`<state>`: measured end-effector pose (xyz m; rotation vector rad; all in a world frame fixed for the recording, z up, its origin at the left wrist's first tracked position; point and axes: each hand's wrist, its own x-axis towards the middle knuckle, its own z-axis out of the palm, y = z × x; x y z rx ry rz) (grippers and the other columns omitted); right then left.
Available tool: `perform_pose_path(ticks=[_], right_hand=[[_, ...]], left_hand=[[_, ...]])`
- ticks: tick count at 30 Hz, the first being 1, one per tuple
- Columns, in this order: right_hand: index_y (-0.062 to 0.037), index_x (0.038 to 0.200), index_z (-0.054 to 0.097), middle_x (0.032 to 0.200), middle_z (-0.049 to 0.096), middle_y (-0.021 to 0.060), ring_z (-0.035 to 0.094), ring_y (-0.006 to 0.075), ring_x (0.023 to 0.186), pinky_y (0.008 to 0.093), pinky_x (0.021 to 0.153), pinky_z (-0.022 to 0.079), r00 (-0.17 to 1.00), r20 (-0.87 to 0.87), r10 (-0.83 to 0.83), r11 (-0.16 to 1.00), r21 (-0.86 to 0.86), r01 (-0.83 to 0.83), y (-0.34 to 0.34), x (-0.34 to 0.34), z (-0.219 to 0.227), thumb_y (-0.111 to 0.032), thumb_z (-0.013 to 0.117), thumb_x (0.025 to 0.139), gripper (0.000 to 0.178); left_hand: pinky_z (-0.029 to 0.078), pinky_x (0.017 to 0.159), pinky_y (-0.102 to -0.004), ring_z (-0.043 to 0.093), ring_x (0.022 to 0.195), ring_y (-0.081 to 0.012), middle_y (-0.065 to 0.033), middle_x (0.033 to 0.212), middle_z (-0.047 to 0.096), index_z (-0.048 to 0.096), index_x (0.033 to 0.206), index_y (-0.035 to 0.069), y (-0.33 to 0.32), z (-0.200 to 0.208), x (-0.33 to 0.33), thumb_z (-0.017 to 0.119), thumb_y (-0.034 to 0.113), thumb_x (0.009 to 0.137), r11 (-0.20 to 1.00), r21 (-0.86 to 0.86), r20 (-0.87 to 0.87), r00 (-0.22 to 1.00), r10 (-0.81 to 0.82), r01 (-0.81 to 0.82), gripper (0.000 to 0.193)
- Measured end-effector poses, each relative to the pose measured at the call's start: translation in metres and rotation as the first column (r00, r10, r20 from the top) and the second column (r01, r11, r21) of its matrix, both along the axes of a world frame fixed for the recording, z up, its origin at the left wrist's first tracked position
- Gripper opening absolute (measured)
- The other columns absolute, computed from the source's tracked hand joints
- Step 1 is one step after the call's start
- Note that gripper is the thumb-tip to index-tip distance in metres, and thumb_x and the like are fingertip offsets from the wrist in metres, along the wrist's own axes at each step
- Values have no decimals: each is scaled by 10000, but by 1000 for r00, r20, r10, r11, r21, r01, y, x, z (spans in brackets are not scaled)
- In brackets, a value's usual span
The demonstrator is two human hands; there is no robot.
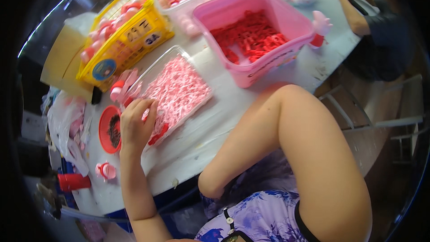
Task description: The person assembles small pink pig figurines by hand at a workbench. They pick up the body and head components, fit them together, and place the finished toy on the table. The person also handles pink plastic molds and red plastic parts during the process.
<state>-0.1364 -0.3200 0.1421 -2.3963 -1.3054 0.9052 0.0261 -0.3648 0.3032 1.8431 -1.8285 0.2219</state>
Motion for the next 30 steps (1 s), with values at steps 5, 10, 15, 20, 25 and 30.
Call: perform_pose_path(ticks=[5,10,15,20,25,30], right_hand=[[14,934,662,908,658,208,630,356,896,449,789,500,996,-11,-92,994,55,92,-16,-7,48,-256,594,825,299],[-8,900,647,900,654,167,627,351,881,467,767,493,965,197,-173,864,500,53,-18,-5,73,-245,565,834,259],[-36,878,599,860,584,97,571,279,896,413,844,454,827,473,-304,790,610,-58,-31,4,122,-180,555,777,181],[-64,961,617,969,592,106,568,282,945,404,857,465,405,649,-644,744,656,130,-87,23,159,-130,638,722,248],[-66,979,640,929,632,80,592,273,911,379,818,480,159,563,-811,568,692,446,-155,28,165,-71,652,784,196],[-69,951,651,887,631,83,594,255,861,371,756,485,181,584,-792,591,655,472,-168,34,153,-78,644,813,138]], left_hand=[[479,652,-362,619,714,-280,-134,757,627,647,837,-12,-7,8,8,657,79,835,979,-182,0,996,89,-88,91],[475,820,-377,591,968,-319,-169,1032,598,618,1099,25,-2,14,37,620,106,869,893,-287,-17,934,358,-347,244],[450,902,-405,555,1033,-334,-184,1079,588,597,1147,20,4,6,68,607,172,868,857,-329,1,908,419,-396,317],[469,855,-432,599,935,-374,-209,996,620,590,1161,72,1,-14,73,632,273,859,879,-116,-72,887,457,-462,366],[481,808,-433,611,923,-378,-220,1007,619,530,1146,70,1,-13,74,664,282,846,896,-142,-193,899,392,-421,391],[485,792,-386,627,925,-313,-193,983,621,491,1036,32,7,-11,84,717,230,814,883,-182,-265,886,381,-434,374]])
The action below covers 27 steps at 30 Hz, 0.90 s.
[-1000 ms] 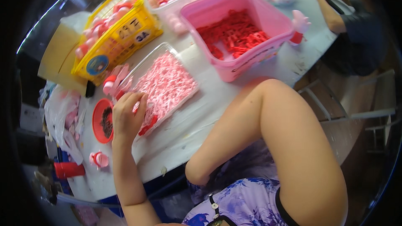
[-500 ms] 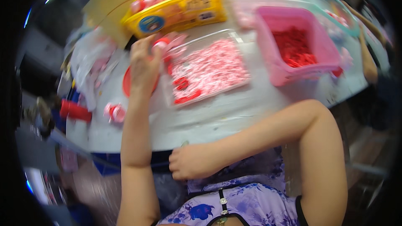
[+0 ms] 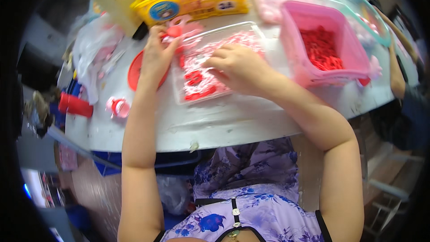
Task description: The person assembles small pink pig figurines by hand at a workbench. They pick up the body and head components, fit them together, and place the finished toy on the table. The person also handles pink plastic molds and red plastic parts during the process.
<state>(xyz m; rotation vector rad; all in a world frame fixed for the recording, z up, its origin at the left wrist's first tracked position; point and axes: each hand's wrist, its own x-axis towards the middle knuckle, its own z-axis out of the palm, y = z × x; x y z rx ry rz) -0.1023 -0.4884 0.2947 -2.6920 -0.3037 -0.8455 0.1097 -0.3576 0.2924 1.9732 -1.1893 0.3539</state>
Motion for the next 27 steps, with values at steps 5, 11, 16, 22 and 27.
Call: perform_pose_path(ticks=[5,11,16,22,27], right_hand=[[-69,945,656,876,634,80,600,250,860,366,762,489,998,52,-23,1000,-9,23,-8,-4,-6,-127,636,836,126],[-69,967,660,874,637,86,609,258,867,377,775,490,995,40,-88,993,79,85,-5,-6,2,-160,626,853,150],[-46,1088,636,1004,650,128,616,273,963,375,848,483,991,-116,-68,927,360,106,-9,-8,0,-208,596,893,256],[34,1311,461,1210,574,226,582,286,1093,346,942,447,935,-320,154,647,748,149,-9,-5,0,-346,519,944,532],[12,1219,507,1151,602,154,600,228,1054,376,976,465,919,-22,395,-231,965,123,-22,8,-10,-295,498,956,405]], left_hand=[[466,813,-387,582,942,-321,-185,989,567,507,982,12,-8,6,-7,720,183,802,1000,-26,-103,995,0,-3,327],[462,855,-354,591,968,-249,-141,1002,588,513,985,22,-7,13,-11,746,149,791,980,-194,-137,988,-65,38,329],[454,883,-260,558,994,-148,-83,1026,542,460,993,41,-11,19,-34,723,70,824,958,-252,-269,941,-203,135,314],[450,922,-301,563,1063,-187,-145,1145,532,420,1039,21,-16,21,-73,713,37,820,863,-398,-333,828,-451,310,366],[414,997,-334,519,1140,-212,-180,1202,484,402,1066,28,-14,17,-89,697,-11,810,832,-391,-352,771,-531,394,392]])
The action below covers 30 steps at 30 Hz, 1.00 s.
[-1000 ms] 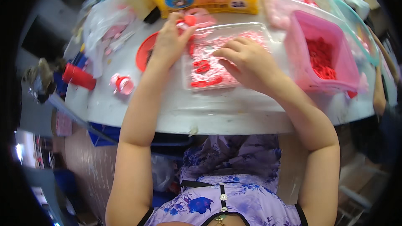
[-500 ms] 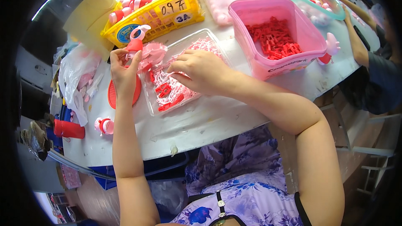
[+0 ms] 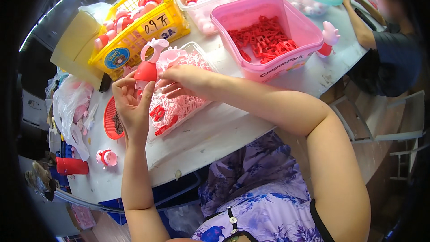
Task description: The person assembles small pink pig figurines by hand at a workbench. They pick up the body and head components, fit them together, and place the finished toy on the table. The person also handles pink plastic molds and red plastic parts during the process.
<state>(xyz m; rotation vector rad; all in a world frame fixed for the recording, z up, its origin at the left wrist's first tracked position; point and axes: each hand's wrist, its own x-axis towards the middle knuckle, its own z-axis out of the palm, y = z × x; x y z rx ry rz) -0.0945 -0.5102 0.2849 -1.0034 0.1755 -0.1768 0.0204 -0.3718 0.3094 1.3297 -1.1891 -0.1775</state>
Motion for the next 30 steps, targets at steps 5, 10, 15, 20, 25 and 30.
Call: perform_pose_path(ticks=[5,10,15,20,25,30], right_hand=[[-15,1146,495,1074,600,150,612,239,992,382,908,511,995,71,-67,910,414,32,2,-5,12,-230,467,935,302],[-40,1274,434,1135,578,124,606,208,1013,369,941,488,977,136,-163,968,215,131,7,-7,12,-212,406,958,361],[-76,1368,338,1190,531,106,578,184,1055,349,918,477,969,161,-189,981,-4,192,15,-4,9,-175,403,957,428],[-102,1398,330,1261,486,96,545,173,1101,343,944,452,971,186,-150,986,-40,160,21,-6,16,-134,376,941,460],[-15,1311,399,1192,561,116,580,198,1078,378,965,470,970,183,-161,981,135,137,9,-6,12,-85,358,936,384],[-1,1265,432,1161,586,148,607,230,1051,377,952,493,971,158,-179,964,226,141,7,-3,11,-117,395,973,316]], left_hand=[[418,996,-324,520,1137,-212,-172,1194,477,375,1220,8,2,7,-8,691,-8,812,992,103,-185,981,-55,75,516],[432,989,-312,543,1121,-202,-150,1182,513,406,1295,7,-5,-3,-5,704,3,798,985,141,-106,991,-86,101,580],[486,913,-323,608,1020,-188,-119,1098,598,488,1206,-15,0,-1,-12,768,40,735,974,199,258,965,56,-109,551],[486,907,-319,599,1035,-195,-130,1117,589,449,1220,-2,3,1,-9,756,24,745,983,172,125,991,44,-66,566],[452,956,-337,587,1057,-200,-148,1159,579,395,1272,-2,-1,8,-1,681,17,815,985,85,-424,900,-101,151,539],[454,950,-324,582,1070,-202,-159,1140,583,399,1279,-7,2,4,11,618,37,849,978,-27,-630,756,-177,206,484]])
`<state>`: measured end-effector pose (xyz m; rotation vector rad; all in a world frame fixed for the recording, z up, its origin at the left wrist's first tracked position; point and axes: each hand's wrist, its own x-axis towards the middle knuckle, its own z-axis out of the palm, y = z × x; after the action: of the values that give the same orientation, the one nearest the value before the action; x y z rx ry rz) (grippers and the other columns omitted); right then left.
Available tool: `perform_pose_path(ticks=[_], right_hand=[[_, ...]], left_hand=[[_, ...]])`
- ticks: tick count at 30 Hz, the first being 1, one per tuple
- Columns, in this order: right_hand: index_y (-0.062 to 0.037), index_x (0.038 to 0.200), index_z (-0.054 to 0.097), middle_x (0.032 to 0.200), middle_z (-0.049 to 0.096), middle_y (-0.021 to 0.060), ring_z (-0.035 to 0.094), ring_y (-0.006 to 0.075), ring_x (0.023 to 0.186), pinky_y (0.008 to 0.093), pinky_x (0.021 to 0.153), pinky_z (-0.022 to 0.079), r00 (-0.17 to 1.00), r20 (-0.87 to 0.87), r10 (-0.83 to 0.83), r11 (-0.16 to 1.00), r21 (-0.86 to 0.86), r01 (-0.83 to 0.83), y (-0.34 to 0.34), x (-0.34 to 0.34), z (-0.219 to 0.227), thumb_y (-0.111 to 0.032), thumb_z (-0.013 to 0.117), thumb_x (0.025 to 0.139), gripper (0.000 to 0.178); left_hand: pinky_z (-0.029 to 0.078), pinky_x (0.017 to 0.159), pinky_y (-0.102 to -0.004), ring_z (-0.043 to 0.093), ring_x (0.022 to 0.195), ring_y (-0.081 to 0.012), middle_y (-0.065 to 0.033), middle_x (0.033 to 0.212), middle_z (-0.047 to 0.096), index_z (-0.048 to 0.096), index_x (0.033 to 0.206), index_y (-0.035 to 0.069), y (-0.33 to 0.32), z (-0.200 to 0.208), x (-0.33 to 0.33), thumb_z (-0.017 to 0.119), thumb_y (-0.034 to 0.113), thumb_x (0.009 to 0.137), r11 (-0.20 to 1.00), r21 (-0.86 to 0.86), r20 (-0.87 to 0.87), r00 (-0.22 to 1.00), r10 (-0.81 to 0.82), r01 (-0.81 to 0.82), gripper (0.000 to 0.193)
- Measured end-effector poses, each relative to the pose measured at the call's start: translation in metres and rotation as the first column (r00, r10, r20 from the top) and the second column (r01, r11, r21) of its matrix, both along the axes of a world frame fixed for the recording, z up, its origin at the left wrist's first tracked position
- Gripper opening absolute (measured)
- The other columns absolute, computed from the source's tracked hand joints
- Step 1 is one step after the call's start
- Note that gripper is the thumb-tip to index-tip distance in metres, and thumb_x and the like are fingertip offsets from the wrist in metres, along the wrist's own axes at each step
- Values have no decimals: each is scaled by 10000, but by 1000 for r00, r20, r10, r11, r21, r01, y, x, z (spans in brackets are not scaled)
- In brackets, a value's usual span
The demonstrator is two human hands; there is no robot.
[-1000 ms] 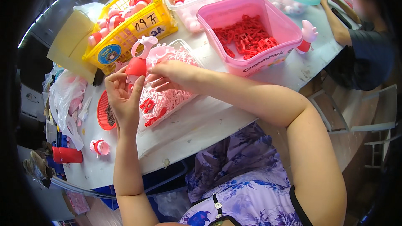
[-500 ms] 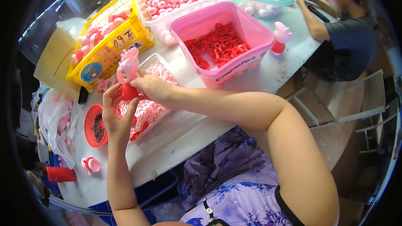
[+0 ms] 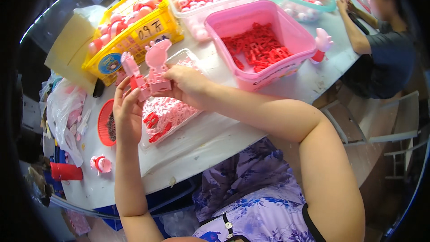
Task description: The person assembles small pink pig figurines by hand at a workbench. They pick up the body and head components, fit them together, and place the finished toy on the table. The person also handles pink plastic molds and red plastic parts during the process.
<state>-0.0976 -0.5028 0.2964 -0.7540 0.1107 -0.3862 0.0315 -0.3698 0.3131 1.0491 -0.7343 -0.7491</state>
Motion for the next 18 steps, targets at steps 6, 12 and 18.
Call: perform_pose_path(ticks=[6,12,18], right_hand=[[-15,1272,439,1166,588,121,603,204,1054,353,952,483,997,69,-40,995,-92,46,0,1,-4,-174,448,981,332],[9,1233,452,1165,587,141,599,210,1061,354,961,471,995,61,-73,993,-90,79,-4,2,-2,-168,447,968,319],[-4,1215,471,1124,607,148,614,209,1026,354,936,490,987,11,-160,985,-71,160,3,0,4,-200,426,982,308]], left_hand=[[423,1017,-365,526,1175,-224,-155,1228,535,360,1323,-33,-3,-1,1,522,137,892,989,-77,-142,981,-134,124,490],[394,1047,-470,525,1173,-318,-241,1265,508,380,1305,-44,0,0,11,472,252,891,973,-126,-353,908,-228,195,517],[424,1009,-470,510,1181,-330,-240,1285,499,407,1324,-25,0,5,10,409,309,924,964,-136,-459,847,-267,230,521]])
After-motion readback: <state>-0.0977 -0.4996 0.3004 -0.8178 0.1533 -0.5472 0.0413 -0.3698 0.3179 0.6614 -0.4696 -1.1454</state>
